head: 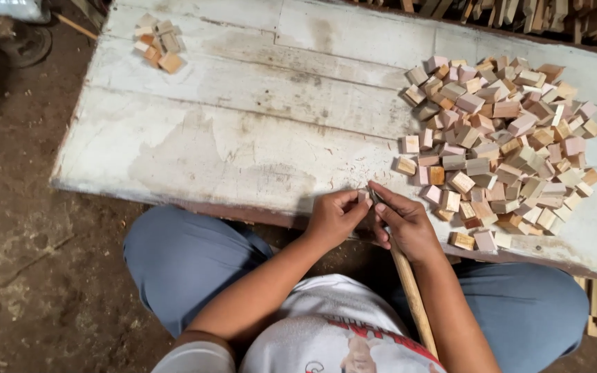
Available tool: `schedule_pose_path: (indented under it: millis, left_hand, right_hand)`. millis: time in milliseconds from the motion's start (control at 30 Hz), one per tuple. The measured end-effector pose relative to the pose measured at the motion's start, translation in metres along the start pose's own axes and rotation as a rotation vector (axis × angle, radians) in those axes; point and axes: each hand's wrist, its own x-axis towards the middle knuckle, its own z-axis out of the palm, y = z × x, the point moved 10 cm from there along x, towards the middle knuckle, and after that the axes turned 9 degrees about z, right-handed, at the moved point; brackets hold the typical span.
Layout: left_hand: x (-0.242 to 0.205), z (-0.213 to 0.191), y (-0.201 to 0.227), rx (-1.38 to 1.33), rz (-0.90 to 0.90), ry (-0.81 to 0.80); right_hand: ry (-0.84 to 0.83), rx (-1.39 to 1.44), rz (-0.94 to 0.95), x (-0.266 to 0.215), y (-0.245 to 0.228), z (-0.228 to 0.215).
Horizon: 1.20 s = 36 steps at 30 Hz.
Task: A person uses a small knife to carve or shave individual wooden blocks from a large pile on a workbench.
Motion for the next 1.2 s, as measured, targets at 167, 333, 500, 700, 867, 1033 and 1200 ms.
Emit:
schedule_pose_path:
  millis: [167, 333, 500, 700, 867, 1033, 1200]
  left_hand:
    - [-0.002, 0.008, -0.001, 0.039, 0.034, 0.005]
    - [-0.002, 0.006, 0.004, 0.041, 0.028, 0.022]
    - [-0.004, -0.015, -0.016, -0.064, -0.047, 0.036]
    - [0.012, -0.039, -0.010, 0.021, -0.071, 0.039]
    - [0.024, -0.041, 0.011, 0.114, 0.088, 0.115]
    - [0.023, -0.038, 0.013, 0.155, 0.189, 0.117]
    - [0.024, -0.039, 0.017, 0.139, 0.184, 0.119]
  right_hand:
    - [0.008, 0.000, -0.021, -0.005, -0.006, -0.007]
    - [0.045, -0.018, -0.016, -0.009, -0.010, -0.005]
    - [0.119, -0.085, -0.045, 0.008, -0.017, -0.024]
    - [0.059, 0.026, -0.029, 0.006, -0.015, 0.027]
    - [0.017, -0.019, 0.016, 0.017, 0.001, 0.040]
    - [0.060, -0.053, 0.033, 0.019, 0.006, 0.019]
    - [0.098, 0.001, 0.033, 0.011, -0.004, 0.023]
